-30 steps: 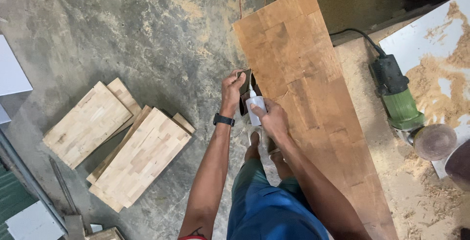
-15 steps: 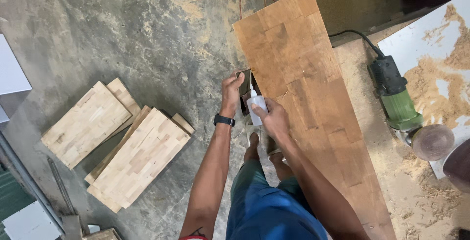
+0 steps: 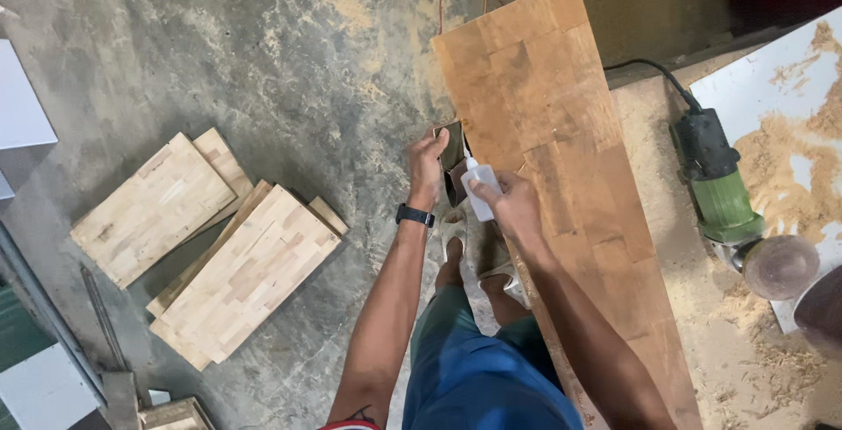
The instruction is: The person applies glue from a white bottle onto a long wooden plank, spreading it with their hand. They also use a sanding block to smooth the surface of the wood while working in a workshop environment.
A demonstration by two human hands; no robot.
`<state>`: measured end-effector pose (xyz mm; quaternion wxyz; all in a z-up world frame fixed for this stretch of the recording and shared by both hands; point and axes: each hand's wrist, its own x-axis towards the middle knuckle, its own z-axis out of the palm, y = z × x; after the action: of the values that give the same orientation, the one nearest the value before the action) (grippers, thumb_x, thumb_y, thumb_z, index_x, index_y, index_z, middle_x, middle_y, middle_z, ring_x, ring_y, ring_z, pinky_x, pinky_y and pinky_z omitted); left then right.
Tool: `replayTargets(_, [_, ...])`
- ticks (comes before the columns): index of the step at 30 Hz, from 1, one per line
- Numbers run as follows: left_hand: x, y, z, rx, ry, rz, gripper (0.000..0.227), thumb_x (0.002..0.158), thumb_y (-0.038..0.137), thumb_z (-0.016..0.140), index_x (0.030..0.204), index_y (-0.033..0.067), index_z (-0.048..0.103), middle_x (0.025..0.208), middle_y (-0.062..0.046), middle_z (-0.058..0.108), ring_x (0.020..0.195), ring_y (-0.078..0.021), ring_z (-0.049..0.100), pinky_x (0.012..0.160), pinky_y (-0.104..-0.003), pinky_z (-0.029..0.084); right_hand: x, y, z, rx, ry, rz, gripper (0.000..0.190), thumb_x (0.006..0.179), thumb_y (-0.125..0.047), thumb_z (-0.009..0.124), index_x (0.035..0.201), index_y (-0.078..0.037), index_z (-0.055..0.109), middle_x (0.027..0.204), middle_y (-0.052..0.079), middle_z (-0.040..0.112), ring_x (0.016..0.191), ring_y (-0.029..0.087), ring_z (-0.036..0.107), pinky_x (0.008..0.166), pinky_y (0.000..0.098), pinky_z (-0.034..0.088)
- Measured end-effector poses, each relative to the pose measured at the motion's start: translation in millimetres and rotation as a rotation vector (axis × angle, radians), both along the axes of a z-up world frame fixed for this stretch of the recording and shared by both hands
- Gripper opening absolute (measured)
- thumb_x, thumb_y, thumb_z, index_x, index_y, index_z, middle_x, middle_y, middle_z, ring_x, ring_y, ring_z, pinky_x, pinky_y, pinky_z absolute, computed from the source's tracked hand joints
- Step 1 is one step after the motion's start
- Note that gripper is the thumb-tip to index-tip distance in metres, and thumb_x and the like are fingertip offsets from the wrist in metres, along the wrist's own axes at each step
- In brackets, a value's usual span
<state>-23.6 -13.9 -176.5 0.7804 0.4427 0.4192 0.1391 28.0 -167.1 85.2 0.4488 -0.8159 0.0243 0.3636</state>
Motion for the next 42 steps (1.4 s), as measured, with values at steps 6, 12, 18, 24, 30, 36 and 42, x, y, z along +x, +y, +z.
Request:
replayTargets(6, [-2.7,-2.5,-30.9,0.013,-0.025,-0.007,0.037,0.095,0.032,0.078,0.086,-0.004,0.079,0.107,-0.022,0.067,0.106,-0.0266,0.059,0.096,-0.047,0.049,9.6,3.4,-15.3,-0.015,-0.006,0.028,0.043,0.079,-0.037,0.083,0.106,-0.004,0.078,0.079,0.015,0.073,0.075,0.024,0.07,0.067,0.0372,0.053])
replayTargets(12, [6.4,-2.6,-2.7,0.057,-0.04,0.005,0.032,0.094,0.029,0.077,0.085,-0.0019,0.08,0.103,-0.023,0.068,0.107,-0.0239,0.056,0.092,-0.044,0.051,12.4,19.1,45.7,-0.037,0.027,-0.016,0.043,0.076,-0.035,0.083,0.106,-0.005,0.079,0.081,0.013,0.075,0.078,0.02,0.072,0.064,0.0337,0.056])
replayTargets(18, [8.3,-3.2,17.7,0.078,-0.027,-0.017,0.032,0.095,0.03,0.075,0.087,-0.0002,0.08,0.111,-0.022,0.069,0.112,-0.0276,0.057,0.097,-0.042,0.048,31.3,4.8,4.1,-0.012,-0.046,0.081,0.042,0.079,-0.031,0.083,0.106,0.0,0.077,0.078,0.016,0.07,0.075,0.023,0.068,0.065,0.0372,0.053])
replayTargets(24, [2.0,-11.7,-14.4,0.062,-0.053,-0.032,0.035,0.099,0.031,0.075,0.097,-0.0038,0.08,0.13,-0.025,0.064,0.125,-0.0339,0.056,0.105,-0.049,0.047,22.3,-2.6,63.7,-0.005,-0.043,0.138,0.041,0.082,-0.029,0.082,0.11,0.001,0.077,0.086,0.021,0.074,0.082,0.029,0.073,0.073,0.0389,0.055])
replayTargets(30, [20.6,-19.5,112.8,0.173,-0.01,-0.023,0.037,0.104,0.025,0.067,0.096,-0.0094,0.076,0.124,-0.03,0.059,0.128,-0.0389,0.051,0.115,-0.056,0.036,-2.8,-80.6,-28.9,0.34,-0.246,-0.114,0.05,0.085,0.002,0.075,0.132,0.006,0.058,0.111,0.023,0.064,0.105,0.033,0.061,0.092,0.0494,0.052])
replayTargets(36, [19.7,-26.9,172.3,0.186,-0.005,-0.094,0.044,0.113,0.03,0.053,0.114,-0.011,0.068,0.137,-0.027,0.053,0.141,-0.0526,0.038,0.118,-0.063,0.032,-13.0,-144.3,-47.6,0.324,-0.799,-0.294,0.069,0.096,0.002,0.071,0.151,0.003,0.03,0.131,0.021,0.047,0.123,0.029,0.049,0.107,0.0487,0.046])
replayTargets(42, [25.1,-33.8,131.7,0.168,0.05,-0.053,0.047,0.11,0.031,0.056,0.109,-0.0148,0.066,0.152,-0.039,0.032,0.149,-0.0593,0.017,0.125,-0.067,0.015,-7.0,-174.1,-90.1,-0.126,-1.169,-0.261,0.069,0.074,-0.005,0.091,0.127,0.014,0.05,0.108,0.03,0.057,0.105,0.046,0.063,0.097,0.0521,0.05])
